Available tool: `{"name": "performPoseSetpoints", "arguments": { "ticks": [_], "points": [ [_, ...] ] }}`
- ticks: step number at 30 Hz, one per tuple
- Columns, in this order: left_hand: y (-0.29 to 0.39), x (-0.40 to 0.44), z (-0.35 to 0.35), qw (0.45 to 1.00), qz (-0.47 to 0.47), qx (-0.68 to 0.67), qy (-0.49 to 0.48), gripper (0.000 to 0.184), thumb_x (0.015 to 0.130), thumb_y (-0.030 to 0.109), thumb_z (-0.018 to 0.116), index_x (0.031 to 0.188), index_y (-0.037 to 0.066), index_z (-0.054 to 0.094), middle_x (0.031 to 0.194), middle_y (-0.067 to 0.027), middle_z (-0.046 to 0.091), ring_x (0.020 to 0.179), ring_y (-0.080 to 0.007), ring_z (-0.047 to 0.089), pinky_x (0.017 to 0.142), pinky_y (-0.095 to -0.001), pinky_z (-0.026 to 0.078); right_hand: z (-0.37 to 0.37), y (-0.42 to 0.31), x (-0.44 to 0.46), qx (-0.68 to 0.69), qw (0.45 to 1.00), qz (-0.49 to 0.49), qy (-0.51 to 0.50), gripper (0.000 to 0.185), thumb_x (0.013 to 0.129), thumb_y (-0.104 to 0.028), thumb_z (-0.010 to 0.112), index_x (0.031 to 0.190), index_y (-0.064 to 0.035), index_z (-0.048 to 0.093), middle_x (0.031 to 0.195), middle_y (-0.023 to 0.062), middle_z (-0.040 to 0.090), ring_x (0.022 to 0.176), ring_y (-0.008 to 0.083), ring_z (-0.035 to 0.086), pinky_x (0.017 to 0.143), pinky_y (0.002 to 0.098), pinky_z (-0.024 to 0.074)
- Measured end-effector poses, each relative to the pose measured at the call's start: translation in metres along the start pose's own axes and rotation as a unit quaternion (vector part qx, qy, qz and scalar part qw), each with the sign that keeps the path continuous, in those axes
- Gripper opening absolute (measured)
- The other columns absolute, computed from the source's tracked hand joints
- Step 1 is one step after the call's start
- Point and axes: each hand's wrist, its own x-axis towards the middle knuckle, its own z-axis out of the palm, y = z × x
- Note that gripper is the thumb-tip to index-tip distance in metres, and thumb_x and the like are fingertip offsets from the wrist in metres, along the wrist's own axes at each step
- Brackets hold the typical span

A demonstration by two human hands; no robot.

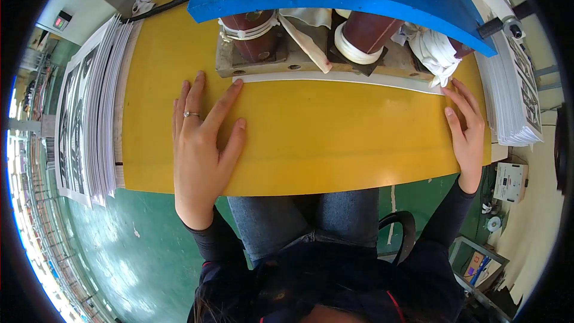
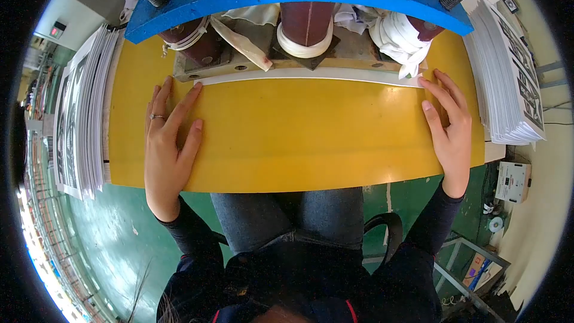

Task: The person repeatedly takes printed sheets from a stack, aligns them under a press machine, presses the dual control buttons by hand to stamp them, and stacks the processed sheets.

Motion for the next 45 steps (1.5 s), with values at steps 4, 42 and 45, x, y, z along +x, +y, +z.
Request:
{"name": "performPoseSetpoints", "arguments": {
  "ticks": [4,42,45],
  "points": [
    [-0.0009,-0.0002,-0.0001,1.0,0.003,0.008,-0.001,0.046,0.093,0.017,0.06,0.139,0.021,0.065,0.157,-0.0237,0.042,0.146,-0.0463,0.037,0.12,-0.0529,0.029,0.0001,0.0002,0.0005,-0.002,1.0,-0.002,0.0,0.034,0.097,-0.021,0.062,0.128,-0.0094,0.07,0.144,0.0188,0.058,0.134,0.0347,0.054,0.109,0.0395,0.0427],
    [0.0004,0.0015,-0.0009,1.0,0.021,-0.007,-0.002,0.046,0.094,0.018,0.061,0.14,0.02,0.064,0.154,-0.0264,0.044,0.142,-0.0505,0.038,0.116,-0.0537,0.033,0.0012,-0.0004,-0.002,-0.004,0.999,-0.025,0.023,0.032,0.094,-0.015,0.065,0.125,-0.0106,0.071,0.138,0.02,0.061,0.127,0.0368,0.058,0.107,0.0413,0.0447],
    [-0.0014,0.001,-0.0004,1.0,0.018,0.001,-0.006,0.047,0.094,0.017,0.059,0.141,0.02,0.063,0.156,-0.024,0.043,0.145,-0.0483,0.036,0.117,-0.053,0.031,0.0015,0.0005,-0.001,-0.002,0.999,-0.032,0.028,0.032,0.092,-0.014,0.066,0.124,-0.0111,0.07,0.137,0.0204,0.06,0.127,0.0385,0.057,0.108,0.0425,0.0434]
  ]
}}
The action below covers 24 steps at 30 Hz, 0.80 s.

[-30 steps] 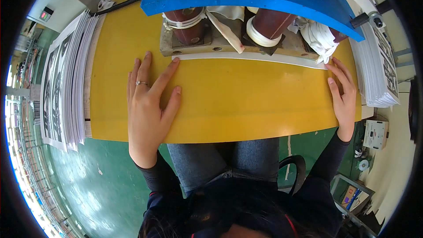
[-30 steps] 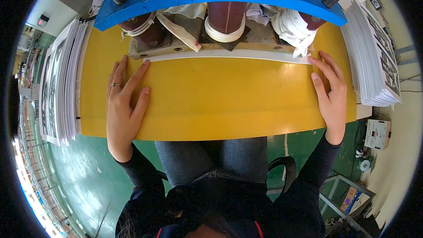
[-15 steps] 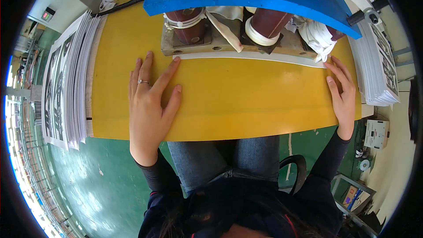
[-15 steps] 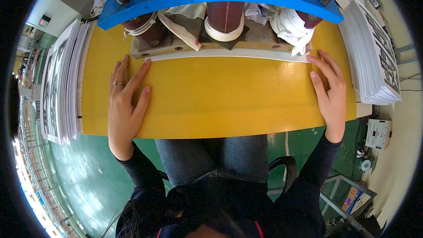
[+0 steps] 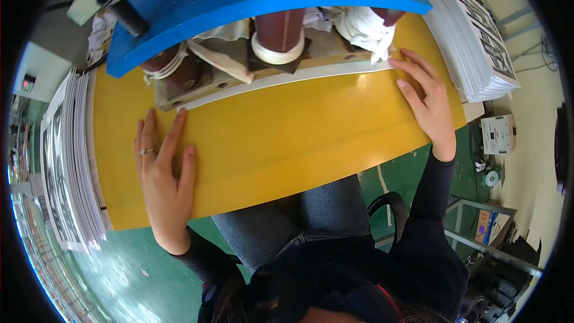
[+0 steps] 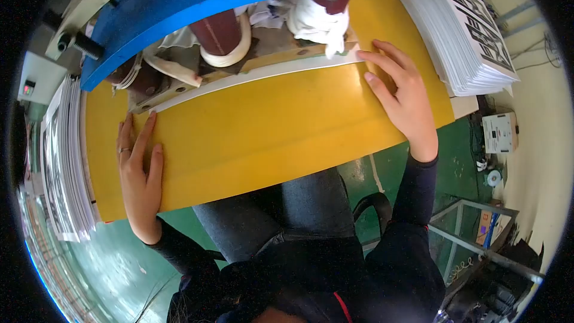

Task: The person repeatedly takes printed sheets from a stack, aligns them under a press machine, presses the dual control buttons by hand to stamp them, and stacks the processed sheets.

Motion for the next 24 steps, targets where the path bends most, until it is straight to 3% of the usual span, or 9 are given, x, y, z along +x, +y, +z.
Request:
{"name": "performPoseSetpoints", "arguments": {
  "ticks": [24],
  "points": [
    [0.0022,-0.0002,-0.0009,1.0,-0.015,-0.007,-0.002,0.047,0.094,0.016,0.058,0.14,0.02,0.064,0.157,-0.0212,0.043,0.147,-0.0456,0.035,0.119,-0.0533,0.03,-0.0003,-0.0022,-0.0004,0.0,1.0,0.006,0.004,0.029,0.091,-0.012,0.066,0.12,-0.0099,0.069,0.138,0.019,0.06,0.132,0.038,0.054,0.109,0.0437,0.0425]
  ]
}}
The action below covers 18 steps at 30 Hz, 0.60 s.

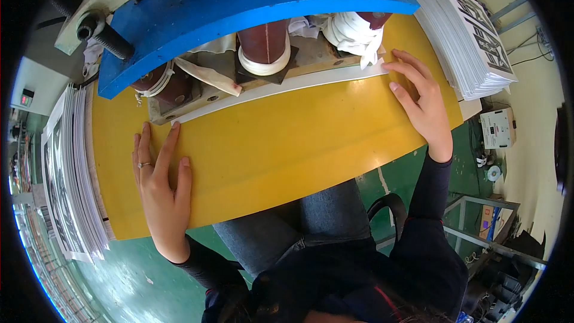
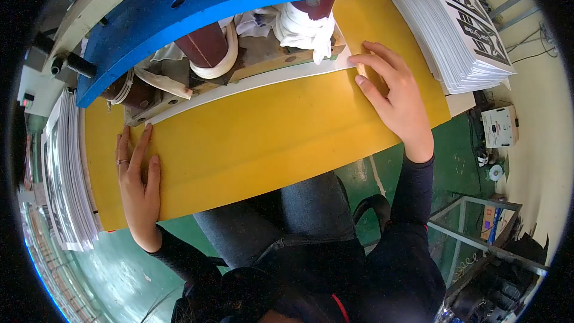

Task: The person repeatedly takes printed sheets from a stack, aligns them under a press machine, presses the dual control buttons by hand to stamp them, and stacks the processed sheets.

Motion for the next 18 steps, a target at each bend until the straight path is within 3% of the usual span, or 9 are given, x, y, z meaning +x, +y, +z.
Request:
{"name": "performPoseSetpoints", "arguments": {
  "ticks": [18],
  "points": [
    [-0.0028,0.0,0.0011,1.0,0.011,0.005,0.002,0.046,0.094,0.018,0.059,0.14,0.02,0.064,0.156,-0.0228,0.043,0.146,-0.0476,0.036,0.118,-0.0531,0.03,0.0,-0.0018,0.0007,0.007,1.0,0.0,0.002,0.028,0.091,-0.011,0.066,0.119,-0.0094,0.069,0.136,0.0205,0.061,0.13,0.0393,0.055,0.108,0.0434,0.0427]
  ]
}}
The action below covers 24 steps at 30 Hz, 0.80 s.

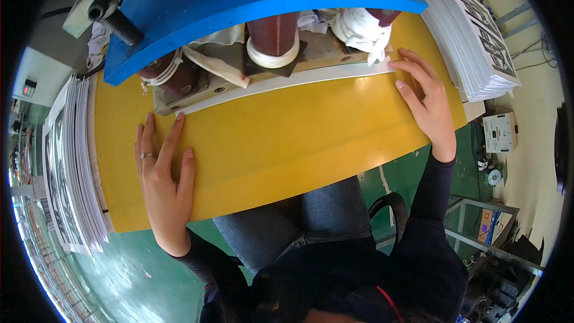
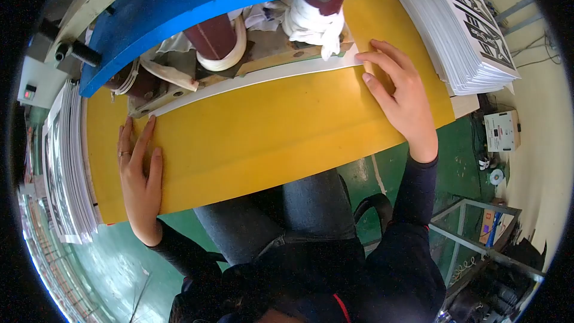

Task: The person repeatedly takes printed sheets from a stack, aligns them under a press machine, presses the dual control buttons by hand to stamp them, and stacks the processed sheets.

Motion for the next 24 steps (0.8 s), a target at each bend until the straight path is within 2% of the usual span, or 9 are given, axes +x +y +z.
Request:
{"name": "performPoseSetpoints", "arguments": {
  "ticks": [12,15,18,21,24],
  "points": [
    [0.0002,-0.0001,0.0009,1.0,-0.001,-0.011,0.013,0.045,0.093,0.019,0.062,0.138,0.021,0.066,0.153,-0.027,0.045,0.141,-0.05,0.04,0.116,-0.0545,0.034,0.0009,0.0035,0.0003,0.006,1.0,0.002,-0.014,0.03,0.093,-0.012,0.063,0.122,-0.0082,0.069,0.14,0.0184,0.06,0.131,0.0361,0.056,0.108,0.0414,0.0434],
    [0.0017,-0.0007,-0.0009,1.0,-0.008,-0.002,-0.001,0.044,0.096,0.017,0.058,0.14,0.018,0.064,0.157,-0.0239,0.043,0.147,-0.0446,0.036,0.12,-0.051,0.028,0.0012,0.0038,-0.0003,0.003,1.0,0.008,-0.017,0.03,0.094,-0.012,0.062,0.123,-0.0084,0.069,0.141,0.0184,0.059,0.132,0.0362,0.055,0.109,0.0415,0.0431],
    [0.0032,-0.0002,-0.0016,1.0,-0.012,-0.008,-0.001,0.045,0.096,0.017,0.057,0.14,0.018,0.064,0.157,-0.0241,0.043,0.147,-0.0447,0.036,0.12,-0.051,0.028,0.001,0.004,0.0,-0.002,1.0,0.01,-0.018,0.03,0.094,-0.013,0.062,0.123,-0.0086,0.069,0.141,0.0186,0.059,0.133,0.0362,0.055,0.109,0.0415,0.0429],
    [0.0009,0.0001,0.0002,1.0,0.001,-0.001,0.013,0.044,0.093,0.019,0.062,0.137,0.021,0.066,0.153,-0.0263,0.045,0.142,-0.0492,0.04,0.116,-0.0544,0.034,0.001,0.0031,0.0003,0.0,1.0,0.007,-0.018,0.03,0.094,-0.013,0.062,0.123,-0.0088,0.069,0.141,0.0184,0.059,0.132,0.0362,0.055,0.109,0.0416,0.0431],
    [0.0007,0.0002,0.0006,1.0,-0.001,-0.009,0.014,0.045,0.093,0.018,0.061,0.137,0.021,0.066,0.153,-0.0258,0.045,0.142,-0.0489,0.04,0.116,-0.0541,0.034,0.0015,0.0065,-0.0001,0.002,1.0,0.002,-0.015,0.031,0.094,-0.013,0.062,0.123,-0.0092,0.069,0.14,0.018,0.06,0.132,0.0361,0.056,0.108,0.0415,0.0439]
  ]
}}
